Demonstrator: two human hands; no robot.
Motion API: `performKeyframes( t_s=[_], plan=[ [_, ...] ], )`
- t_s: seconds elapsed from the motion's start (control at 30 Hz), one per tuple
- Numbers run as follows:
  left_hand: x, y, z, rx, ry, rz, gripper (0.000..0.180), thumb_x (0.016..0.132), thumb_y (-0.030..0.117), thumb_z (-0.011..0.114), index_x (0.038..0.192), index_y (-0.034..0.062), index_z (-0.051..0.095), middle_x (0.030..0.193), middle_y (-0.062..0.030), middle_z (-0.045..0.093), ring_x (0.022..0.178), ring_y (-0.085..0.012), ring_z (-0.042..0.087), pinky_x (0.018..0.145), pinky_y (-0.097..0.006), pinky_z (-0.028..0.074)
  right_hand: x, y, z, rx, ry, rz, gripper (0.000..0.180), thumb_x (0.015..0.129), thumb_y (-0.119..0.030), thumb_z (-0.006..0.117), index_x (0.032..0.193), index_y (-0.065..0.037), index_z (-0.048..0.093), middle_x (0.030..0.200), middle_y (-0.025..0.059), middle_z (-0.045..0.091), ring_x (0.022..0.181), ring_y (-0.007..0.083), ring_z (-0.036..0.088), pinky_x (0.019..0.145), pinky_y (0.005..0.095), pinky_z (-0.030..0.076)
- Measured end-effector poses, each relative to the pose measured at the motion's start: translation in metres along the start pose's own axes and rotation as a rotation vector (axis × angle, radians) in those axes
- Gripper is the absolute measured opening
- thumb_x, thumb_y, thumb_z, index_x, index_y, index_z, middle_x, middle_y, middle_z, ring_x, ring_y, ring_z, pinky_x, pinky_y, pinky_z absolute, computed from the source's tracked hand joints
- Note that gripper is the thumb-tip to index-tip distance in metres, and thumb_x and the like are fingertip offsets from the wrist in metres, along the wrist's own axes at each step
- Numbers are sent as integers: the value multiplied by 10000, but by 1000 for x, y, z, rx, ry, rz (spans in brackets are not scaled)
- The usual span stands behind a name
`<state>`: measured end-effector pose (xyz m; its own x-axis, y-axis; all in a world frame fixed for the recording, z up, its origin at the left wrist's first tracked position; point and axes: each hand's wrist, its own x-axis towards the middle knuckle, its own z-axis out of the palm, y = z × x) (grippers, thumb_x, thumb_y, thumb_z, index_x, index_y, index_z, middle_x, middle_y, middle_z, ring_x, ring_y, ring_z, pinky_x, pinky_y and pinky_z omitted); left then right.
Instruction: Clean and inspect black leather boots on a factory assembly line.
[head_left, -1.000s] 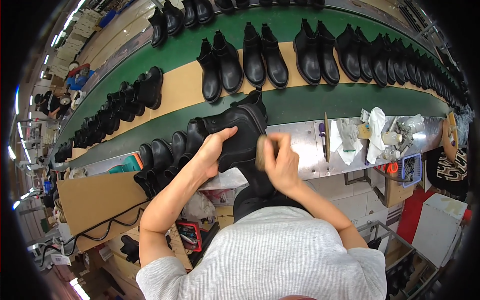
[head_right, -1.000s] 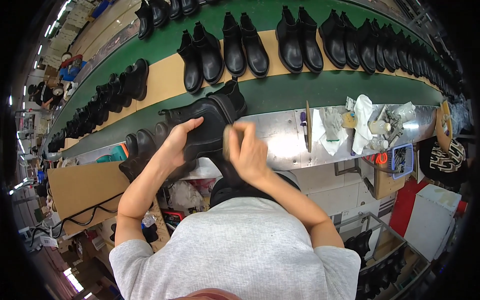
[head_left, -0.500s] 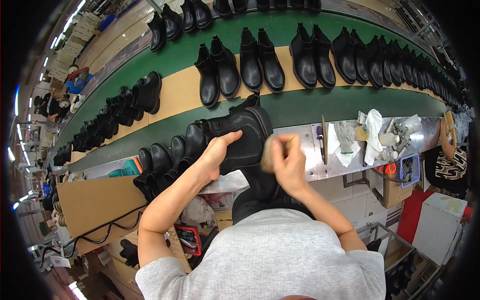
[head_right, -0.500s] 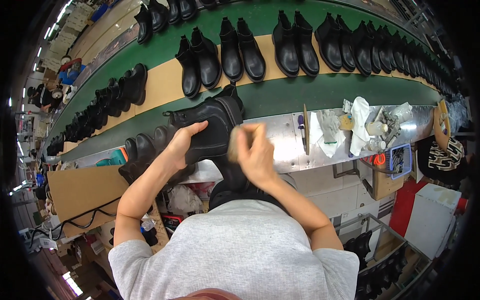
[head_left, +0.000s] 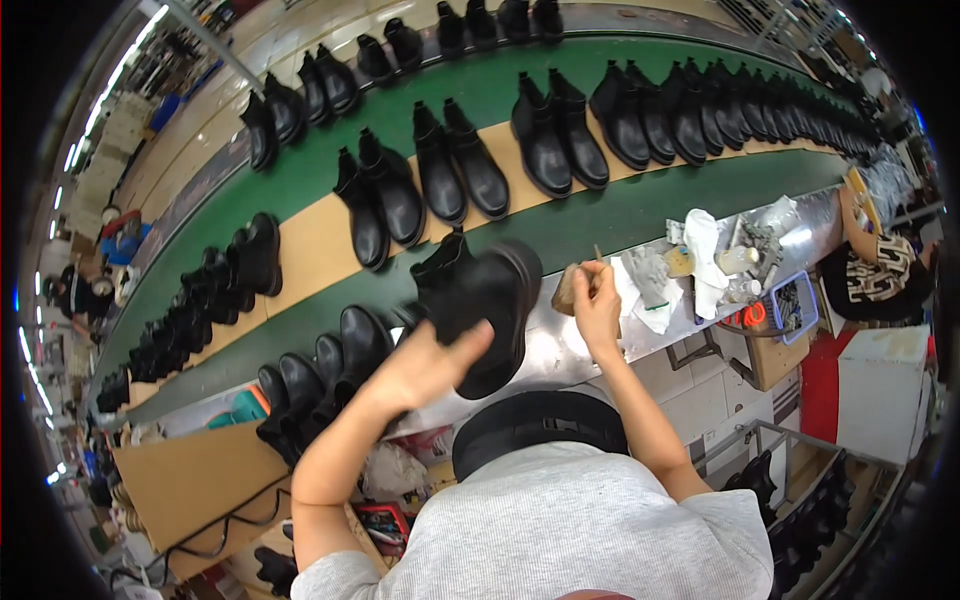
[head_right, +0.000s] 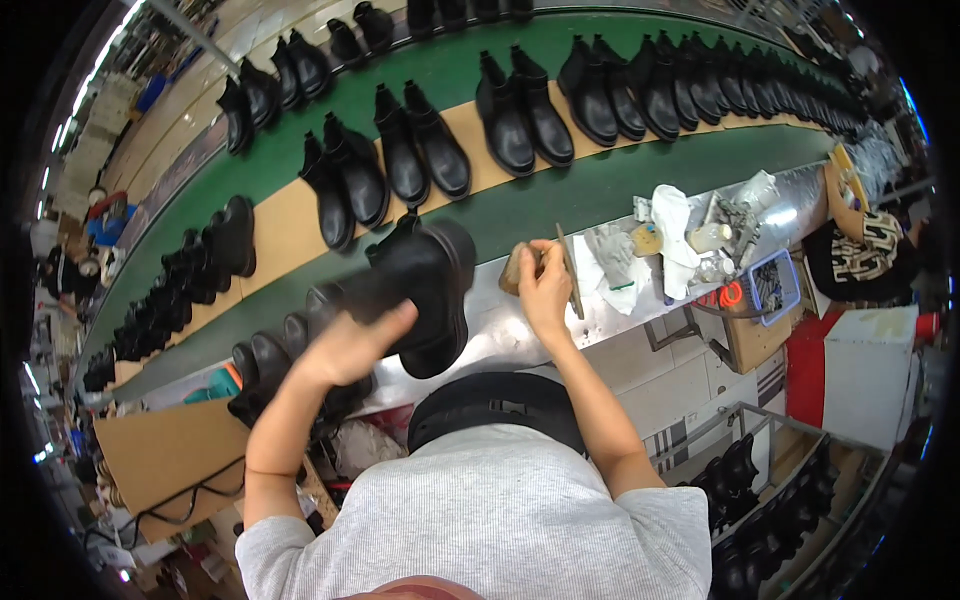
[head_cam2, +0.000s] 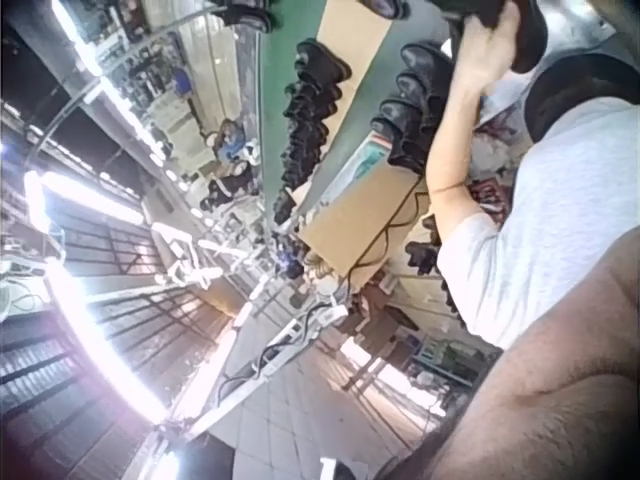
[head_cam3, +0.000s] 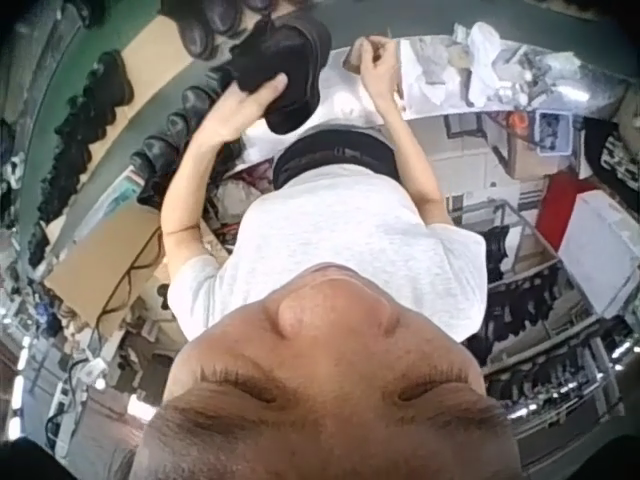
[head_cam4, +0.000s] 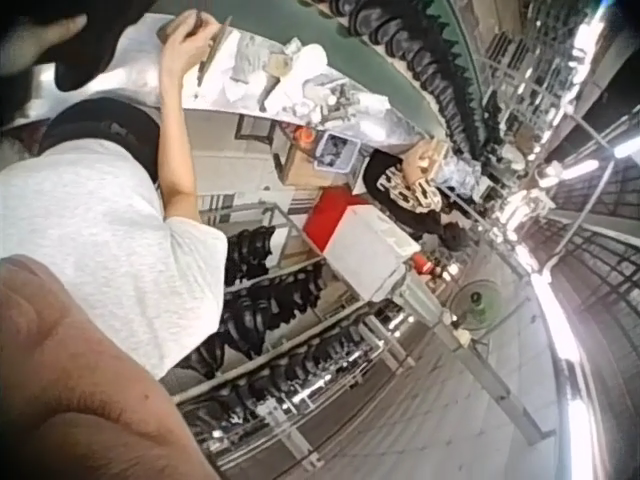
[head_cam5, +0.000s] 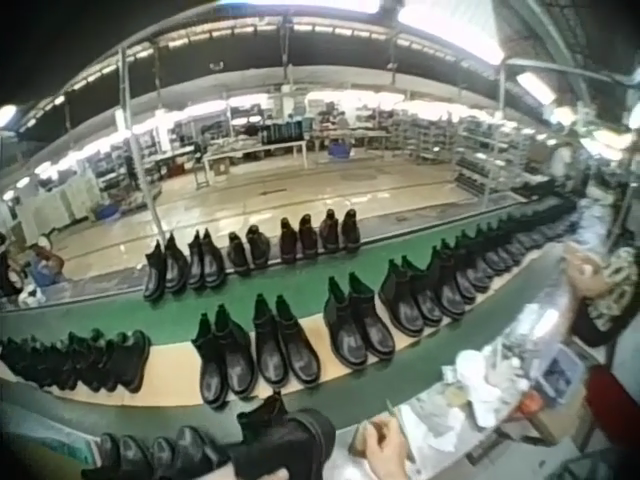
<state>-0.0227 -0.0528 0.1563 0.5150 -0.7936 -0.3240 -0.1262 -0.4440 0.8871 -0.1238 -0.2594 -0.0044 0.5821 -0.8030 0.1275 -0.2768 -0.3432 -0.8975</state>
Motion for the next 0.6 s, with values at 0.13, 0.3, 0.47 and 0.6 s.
performKeyframes(
  t_s=[0.13,0.3,0.47,0.6],
  plan=[
    [-6,-40,69,465,-148,-3,371,931,299,409,1069,5,586,898,-290,598,868,-425,587,782,-471,468,-19,33,7,-133,51,-56,271,868,-244,539,1062,-56,509,871,196,616,758,345,617,651,416,472],
    [21,-130,108,656,-170,-260,502,904,362,442,940,-124,563,798,-340,593,810,-462,598,761,-499,473,-38,80,21,-178,-332,-52,228,834,-202,535,1029,-89,569,895,208,622,825,389,600,705,468,471],
    [20,-65,78,475,189,111,311,801,189,620,912,-88,534,829,-255,604,848,-409,563,760,-450,452,-42,98,35,-159,-628,-164,283,814,-191,559,1080,-97,566,951,177,621,859,365,594,749,439,472],
    [20,-79,48,648,504,251,441,690,78,683,1030,-84,453,1073,-231,421,993,-403,427,890,-434,359,-33,78,37,-296,-712,190,339,770,-127,531,1106,-87,546,973,218,579,900,380,580,745,460,480]
  ],
)
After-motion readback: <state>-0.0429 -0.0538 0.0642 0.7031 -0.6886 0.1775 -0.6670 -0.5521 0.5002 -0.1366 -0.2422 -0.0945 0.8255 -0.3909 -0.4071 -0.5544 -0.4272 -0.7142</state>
